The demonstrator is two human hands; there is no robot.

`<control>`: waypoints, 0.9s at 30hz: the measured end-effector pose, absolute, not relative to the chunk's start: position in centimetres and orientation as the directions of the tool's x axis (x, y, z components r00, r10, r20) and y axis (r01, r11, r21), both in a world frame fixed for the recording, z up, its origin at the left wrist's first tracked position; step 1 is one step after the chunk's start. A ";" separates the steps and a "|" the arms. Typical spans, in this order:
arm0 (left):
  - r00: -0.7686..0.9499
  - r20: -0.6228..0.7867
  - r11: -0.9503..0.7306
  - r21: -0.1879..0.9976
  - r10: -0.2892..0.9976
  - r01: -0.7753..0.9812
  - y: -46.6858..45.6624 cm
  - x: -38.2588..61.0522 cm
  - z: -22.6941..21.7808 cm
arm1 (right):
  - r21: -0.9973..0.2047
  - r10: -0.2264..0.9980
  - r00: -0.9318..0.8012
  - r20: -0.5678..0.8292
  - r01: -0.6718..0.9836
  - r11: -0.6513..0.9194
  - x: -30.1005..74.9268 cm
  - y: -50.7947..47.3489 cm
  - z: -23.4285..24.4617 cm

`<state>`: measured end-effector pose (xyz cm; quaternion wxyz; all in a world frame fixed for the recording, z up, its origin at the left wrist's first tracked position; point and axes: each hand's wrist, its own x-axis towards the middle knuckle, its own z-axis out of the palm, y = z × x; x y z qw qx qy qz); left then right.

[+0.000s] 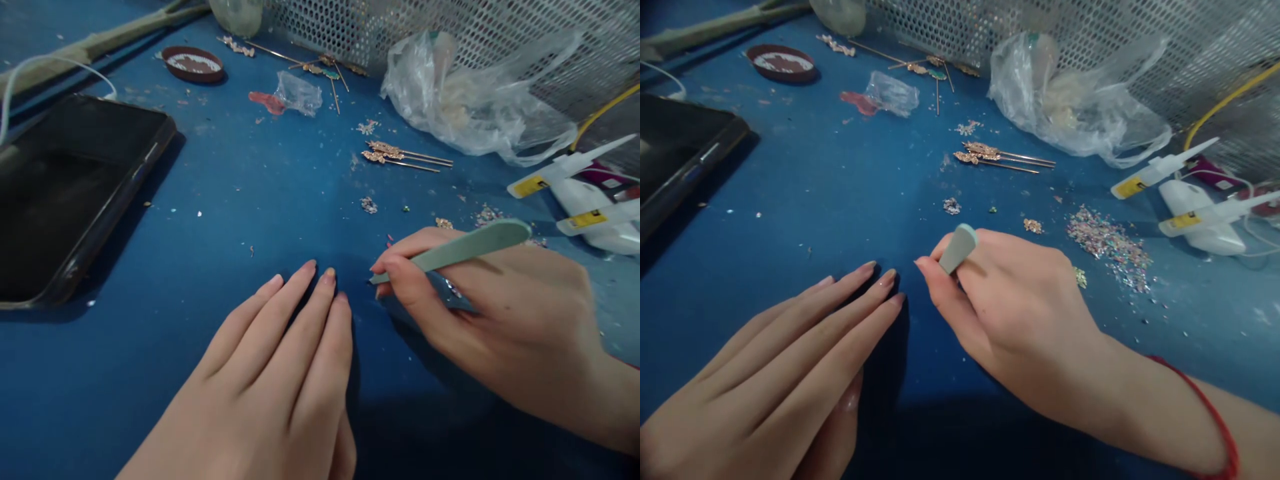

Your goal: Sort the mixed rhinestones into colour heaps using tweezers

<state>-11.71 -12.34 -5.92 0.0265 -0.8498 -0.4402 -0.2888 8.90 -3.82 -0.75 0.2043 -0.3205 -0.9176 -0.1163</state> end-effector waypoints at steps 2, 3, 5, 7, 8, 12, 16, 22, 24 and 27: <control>0.437 0.512 -0.603 0.215 0.740 0.768 -12.3 -11.6 -5.8 | 0.127 0.531 -0.726 0.436 0.634 0.763 8.8 -3.8 -0.7; 0.436 0.508 -0.600 0.215 0.742 0.770 -12.3 -11.6 -5.8 | 0.145 0.530 -0.733 0.425 0.633 0.760 8.7 -3.8 -0.7; 0.441 0.499 -0.600 0.217 0.746 0.770 -12.2 -11.6 -5.7 | 0.176 0.526 -0.751 0.400 0.626 0.760 8.5 -3.7 -0.6; 0.443 0.497 -0.602 0.218 0.746 0.768 -12.2 -11.5 -5.5 | 0.200 0.512 -0.762 0.396 0.616 0.762 8.4 -3.7 -0.5; 0.442 0.496 -0.600 0.217 0.747 0.770 -12.2 -11.5 -5.5 | 0.205 0.499 -0.765 0.408 0.609 0.766 8.3 -3.7 -0.5; 0.451 0.477 -0.595 0.206 0.754 0.777 -12.1 -11.5 -5.0 | 0.168 0.500 -0.745 0.443 0.616 0.770 8.2 -3.8 -0.6; 0.472 0.445 -0.600 0.208 0.761 0.772 -11.9 -11.5 -4.6 | 0.144 0.538 -0.721 0.436 0.647 0.749 8.0 -4.0 -0.7; 0.477 0.449 -0.604 0.196 0.756 0.773 -11.8 -11.3 -4.4 | 0.230 0.480 -0.757 0.444 0.614 0.755 7.9 -4.3 -0.8; 0.471 0.450 -0.601 0.203 0.758 0.773 -11.8 -11.2 -4.4 | 0.216 0.498 -0.742 0.449 0.631 0.745 8.0 -4.2 -0.8; 0.467 0.458 -0.603 0.211 0.756 0.769 -11.9 -11.2 -4.4 | 0.141 0.550 -0.698 0.459 0.668 0.730 8.3 -4.1 -0.9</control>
